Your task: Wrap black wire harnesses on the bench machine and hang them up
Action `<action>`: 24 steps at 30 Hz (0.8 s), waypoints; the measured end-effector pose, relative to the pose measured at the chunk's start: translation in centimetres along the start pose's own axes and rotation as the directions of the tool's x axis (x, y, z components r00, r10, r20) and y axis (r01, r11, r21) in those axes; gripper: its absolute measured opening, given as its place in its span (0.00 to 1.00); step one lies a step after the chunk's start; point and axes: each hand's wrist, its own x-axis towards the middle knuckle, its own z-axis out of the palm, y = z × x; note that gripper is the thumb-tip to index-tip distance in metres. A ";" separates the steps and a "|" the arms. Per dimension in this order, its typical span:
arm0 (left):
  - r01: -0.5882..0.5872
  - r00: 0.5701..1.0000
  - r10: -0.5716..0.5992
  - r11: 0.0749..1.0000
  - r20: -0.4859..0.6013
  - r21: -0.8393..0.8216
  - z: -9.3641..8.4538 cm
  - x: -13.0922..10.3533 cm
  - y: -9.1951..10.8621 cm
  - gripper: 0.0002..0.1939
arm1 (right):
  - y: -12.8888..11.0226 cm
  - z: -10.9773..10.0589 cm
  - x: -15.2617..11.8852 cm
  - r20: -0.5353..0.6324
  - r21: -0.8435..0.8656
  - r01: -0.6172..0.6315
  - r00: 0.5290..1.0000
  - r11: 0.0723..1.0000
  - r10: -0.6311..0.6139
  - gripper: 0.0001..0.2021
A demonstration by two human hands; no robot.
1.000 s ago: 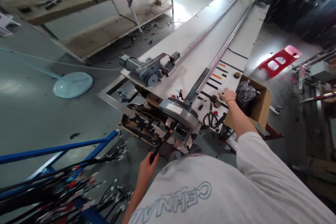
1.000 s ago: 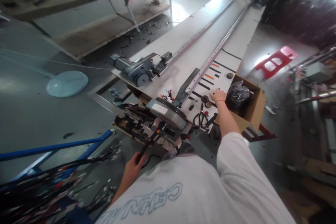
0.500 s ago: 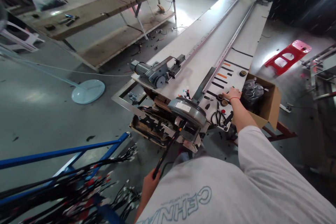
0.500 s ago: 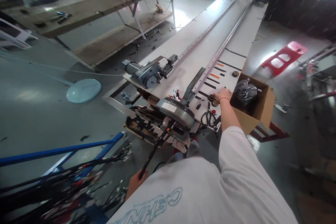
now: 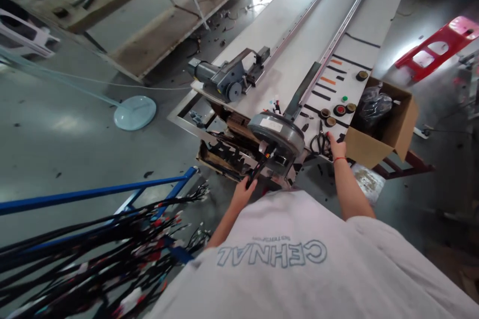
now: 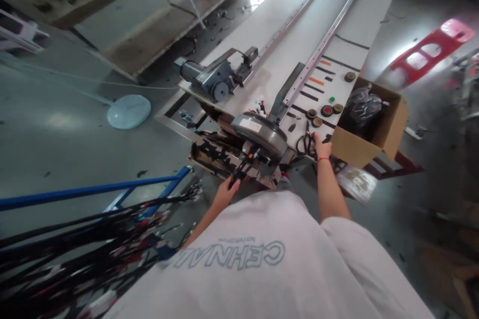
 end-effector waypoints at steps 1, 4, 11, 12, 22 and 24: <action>-0.118 0.993 0.117 0.992 -0.020 -0.033 -0.1 1.3 1.4 0.20 | -0.4 0.2 0.2 -0.033 -0.011 -0.007 0.999 1.000 0.006 0.40; -0.336 0.941 0.334 0.941 -0.057 -0.028 -0.6 3.5 4.7 0.17 | -1.7 0.5 0.3 -0.131 -0.046 -0.014 0.991 0.999 0.008 0.40; -0.396 0.915 0.398 0.917 -0.066 0.042 -0.7 2.9 5.2 0.18 | -2.4 0.5 -1.5 -0.206 -0.048 -0.013 0.979 0.999 0.003 0.37; -0.396 0.914 0.400 0.916 -0.071 0.058 -0.7 2.9 5.0 0.18 | -2.5 0.5 -1.6 -0.210 -0.044 -0.010 0.978 0.999 0.000 0.37; -0.386 0.916 0.398 0.906 -0.043 0.172 -1.2 2.9 4.0 0.18 | -2.5 0.4 -1.5 -0.201 -0.037 -0.011 0.980 0.999 0.003 0.36; -0.396 0.911 0.411 0.899 -0.044 0.186 -1.2 3.1 4.0 0.18 | -2.4 0.5 -1.4 -0.213 -0.040 -0.016 0.977 0.999 0.007 0.35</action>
